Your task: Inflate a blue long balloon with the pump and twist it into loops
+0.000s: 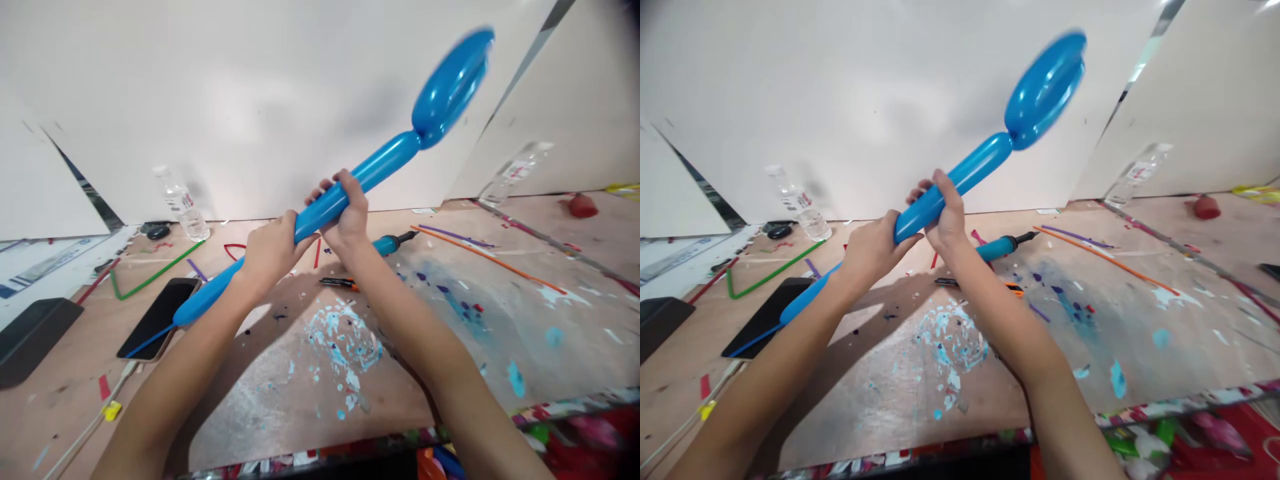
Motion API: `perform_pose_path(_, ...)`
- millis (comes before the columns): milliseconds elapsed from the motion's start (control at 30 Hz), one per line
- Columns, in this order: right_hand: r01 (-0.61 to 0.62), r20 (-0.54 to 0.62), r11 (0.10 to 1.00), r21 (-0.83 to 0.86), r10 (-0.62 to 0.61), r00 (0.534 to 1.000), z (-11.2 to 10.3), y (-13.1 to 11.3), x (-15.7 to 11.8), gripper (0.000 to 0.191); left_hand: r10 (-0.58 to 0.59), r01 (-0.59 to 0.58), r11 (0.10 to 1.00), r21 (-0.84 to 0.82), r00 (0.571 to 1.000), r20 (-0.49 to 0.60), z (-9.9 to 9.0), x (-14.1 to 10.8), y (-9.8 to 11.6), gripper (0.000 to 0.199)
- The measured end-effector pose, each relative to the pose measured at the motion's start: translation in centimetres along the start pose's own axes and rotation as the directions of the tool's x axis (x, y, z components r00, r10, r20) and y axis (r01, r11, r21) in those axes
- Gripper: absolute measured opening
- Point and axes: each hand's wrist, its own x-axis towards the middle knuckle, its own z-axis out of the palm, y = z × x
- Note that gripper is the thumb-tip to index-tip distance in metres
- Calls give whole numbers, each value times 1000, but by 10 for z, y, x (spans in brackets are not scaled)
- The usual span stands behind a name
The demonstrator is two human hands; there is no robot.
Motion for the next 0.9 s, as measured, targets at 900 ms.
perform_pose_path(900,-444,748,890,-102,363,556,11,-33,-42,45,772,517,10,-856,540,335,-21,-36,-1,71)
